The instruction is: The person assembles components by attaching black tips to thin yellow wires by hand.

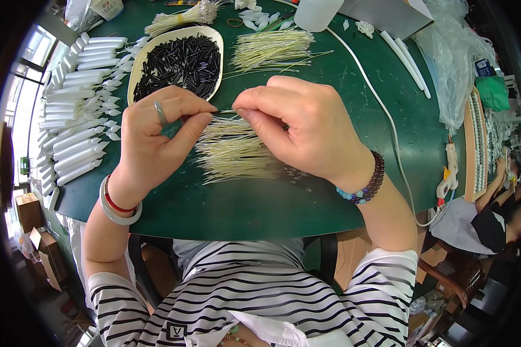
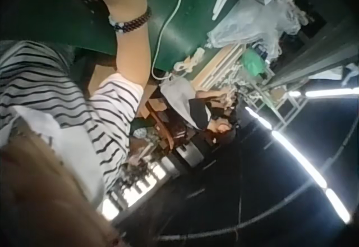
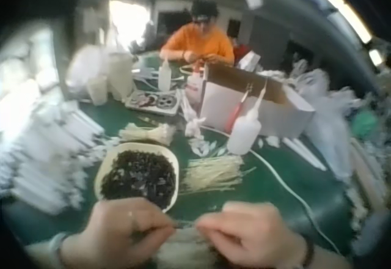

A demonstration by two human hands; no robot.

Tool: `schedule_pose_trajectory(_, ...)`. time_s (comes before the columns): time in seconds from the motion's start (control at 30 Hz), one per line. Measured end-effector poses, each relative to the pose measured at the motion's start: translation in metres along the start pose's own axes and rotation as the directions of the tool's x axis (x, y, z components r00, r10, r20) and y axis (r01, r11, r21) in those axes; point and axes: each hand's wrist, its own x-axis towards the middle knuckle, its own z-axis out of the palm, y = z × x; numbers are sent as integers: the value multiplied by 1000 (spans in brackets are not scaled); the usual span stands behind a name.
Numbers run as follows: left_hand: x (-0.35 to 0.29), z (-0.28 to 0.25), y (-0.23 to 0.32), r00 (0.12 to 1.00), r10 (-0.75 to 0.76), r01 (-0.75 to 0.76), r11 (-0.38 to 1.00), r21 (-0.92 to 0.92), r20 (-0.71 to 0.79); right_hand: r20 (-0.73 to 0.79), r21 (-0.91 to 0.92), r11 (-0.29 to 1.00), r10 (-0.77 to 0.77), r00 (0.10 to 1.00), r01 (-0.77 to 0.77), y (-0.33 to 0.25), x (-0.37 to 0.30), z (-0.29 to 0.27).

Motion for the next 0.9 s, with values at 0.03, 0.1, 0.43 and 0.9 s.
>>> schedule_pose_trajectory(0.03, 0, 0, 0, 1000, 0, 0, 1000, 0, 0, 0, 0, 1000, 0, 1000, 0, 0, 0, 0)
schedule_pose_trajectory(0.1, 0, 0, 0, 1000, -1, 1, 1000, 7, 4, -2, -12, 1000, -3, 1000, 3, 0, 0, 0)
schedule_pose_trajectory(0.43, 0, 0, 1, 1000, 5, -5, 1000, 31, 4, -24, -47, 998, -42, 999, 41, -1, 0, 2)
schedule_pose_trajectory(0.9, 3, 3, -3, 982, 182, -171, 970, 172, -52, 86, -129, 989, -63, 994, 74, 12, -5, -1)
